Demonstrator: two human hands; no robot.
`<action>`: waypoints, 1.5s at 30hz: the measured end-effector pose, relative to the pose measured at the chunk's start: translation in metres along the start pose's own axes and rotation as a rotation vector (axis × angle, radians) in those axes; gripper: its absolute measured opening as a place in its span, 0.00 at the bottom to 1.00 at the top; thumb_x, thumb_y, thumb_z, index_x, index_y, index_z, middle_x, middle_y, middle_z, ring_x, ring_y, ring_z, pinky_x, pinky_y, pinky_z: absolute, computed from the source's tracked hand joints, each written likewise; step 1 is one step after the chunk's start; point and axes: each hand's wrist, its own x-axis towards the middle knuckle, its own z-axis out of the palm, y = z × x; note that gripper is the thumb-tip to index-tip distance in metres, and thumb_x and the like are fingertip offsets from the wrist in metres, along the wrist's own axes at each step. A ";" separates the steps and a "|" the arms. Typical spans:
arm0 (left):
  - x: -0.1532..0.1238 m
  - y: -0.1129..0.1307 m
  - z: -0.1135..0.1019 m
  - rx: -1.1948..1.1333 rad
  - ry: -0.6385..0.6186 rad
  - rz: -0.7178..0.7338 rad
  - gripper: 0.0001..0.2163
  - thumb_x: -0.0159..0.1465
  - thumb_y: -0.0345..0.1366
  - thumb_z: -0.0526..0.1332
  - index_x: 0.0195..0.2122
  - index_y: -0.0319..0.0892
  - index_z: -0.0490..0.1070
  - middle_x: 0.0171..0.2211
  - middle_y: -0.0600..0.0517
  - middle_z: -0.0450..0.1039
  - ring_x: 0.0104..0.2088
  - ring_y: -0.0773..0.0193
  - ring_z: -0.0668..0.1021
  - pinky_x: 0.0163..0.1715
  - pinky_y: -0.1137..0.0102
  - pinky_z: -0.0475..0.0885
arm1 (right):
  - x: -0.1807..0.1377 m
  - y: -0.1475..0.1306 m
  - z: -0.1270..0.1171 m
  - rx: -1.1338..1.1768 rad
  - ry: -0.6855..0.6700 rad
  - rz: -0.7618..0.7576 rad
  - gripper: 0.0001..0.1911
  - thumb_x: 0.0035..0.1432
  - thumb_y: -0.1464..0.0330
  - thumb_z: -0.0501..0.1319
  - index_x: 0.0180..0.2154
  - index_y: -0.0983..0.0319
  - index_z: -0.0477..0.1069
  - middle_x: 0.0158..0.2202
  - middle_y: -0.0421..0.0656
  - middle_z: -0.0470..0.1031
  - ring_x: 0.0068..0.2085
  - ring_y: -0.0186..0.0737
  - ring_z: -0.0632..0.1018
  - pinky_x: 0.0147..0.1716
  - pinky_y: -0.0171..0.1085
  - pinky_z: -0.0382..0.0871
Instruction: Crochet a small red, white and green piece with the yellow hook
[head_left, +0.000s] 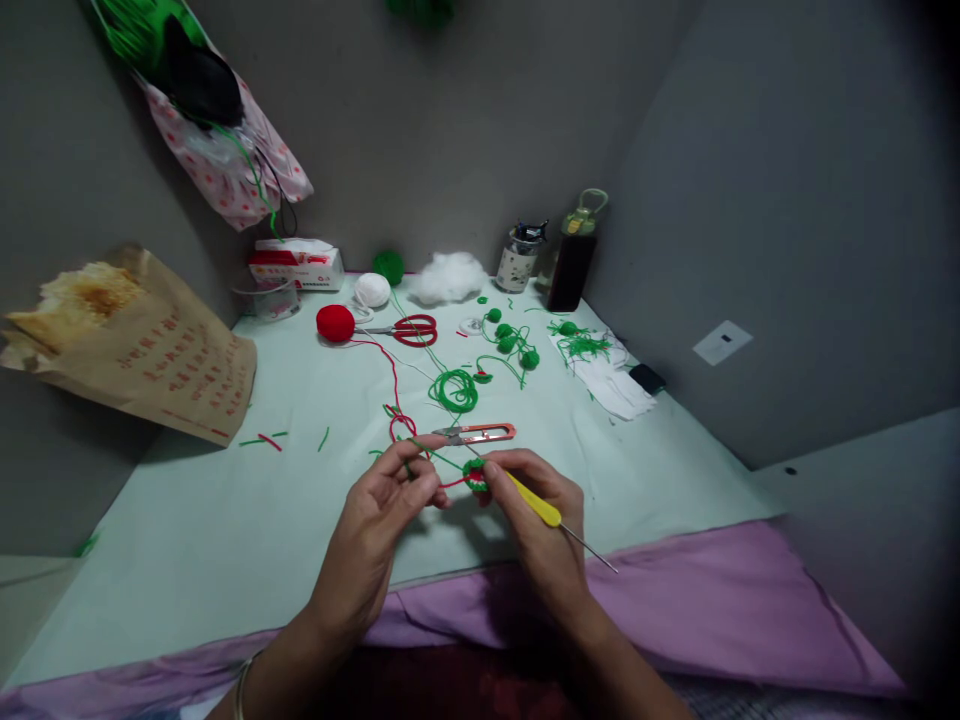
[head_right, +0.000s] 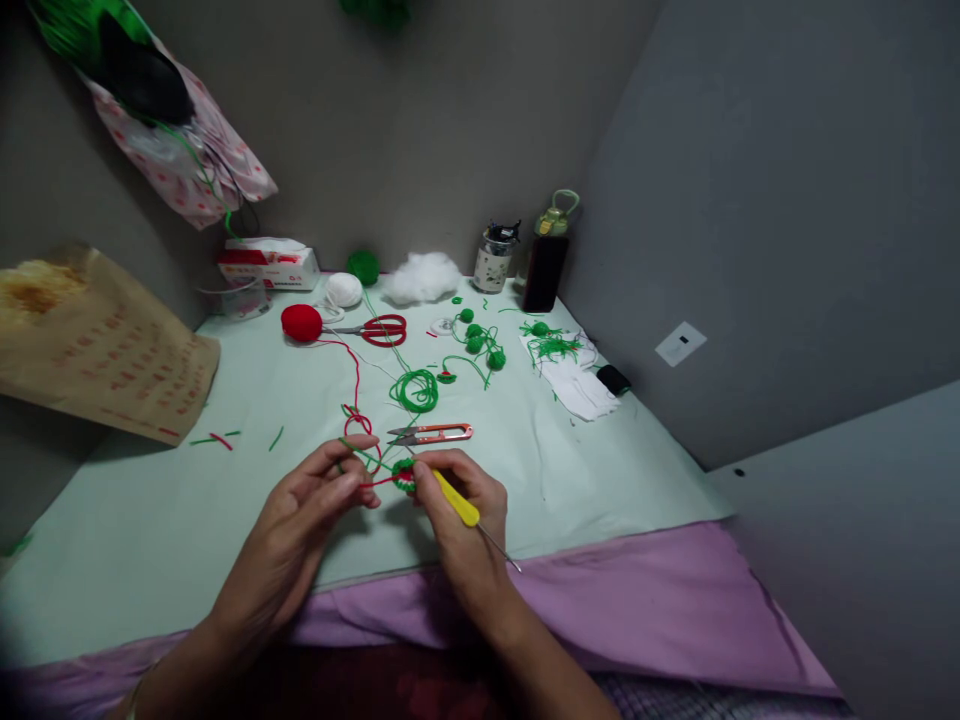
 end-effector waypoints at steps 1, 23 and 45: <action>0.001 0.000 0.001 0.028 0.005 0.011 0.13 0.66 0.40 0.69 0.51 0.46 0.78 0.31 0.57 0.70 0.34 0.68 0.75 0.40 0.74 0.70 | 0.000 0.000 0.000 -0.006 0.000 -0.011 0.07 0.60 0.62 0.70 0.33 0.59 0.81 0.28 0.39 0.81 0.28 0.34 0.79 0.29 0.31 0.74; 0.002 -0.010 0.004 -0.082 -0.116 -0.021 0.19 0.67 0.32 0.69 0.58 0.48 0.73 0.37 0.56 0.75 0.37 0.69 0.76 0.41 0.74 0.71 | -0.004 -0.001 0.002 0.147 -0.116 -0.005 0.03 0.56 0.66 0.73 0.35 0.56 0.81 0.33 0.39 0.81 0.34 0.37 0.79 0.34 0.32 0.73; 0.004 -0.005 0.008 -0.177 -0.066 -0.162 0.19 0.61 0.32 0.70 0.54 0.43 0.75 0.34 0.54 0.77 0.36 0.65 0.76 0.42 0.70 0.70 | 0.002 -0.001 0.006 0.390 -0.164 0.254 0.06 0.44 0.67 0.74 0.27 0.59 0.79 0.26 0.36 0.77 0.27 0.34 0.72 0.31 0.33 0.66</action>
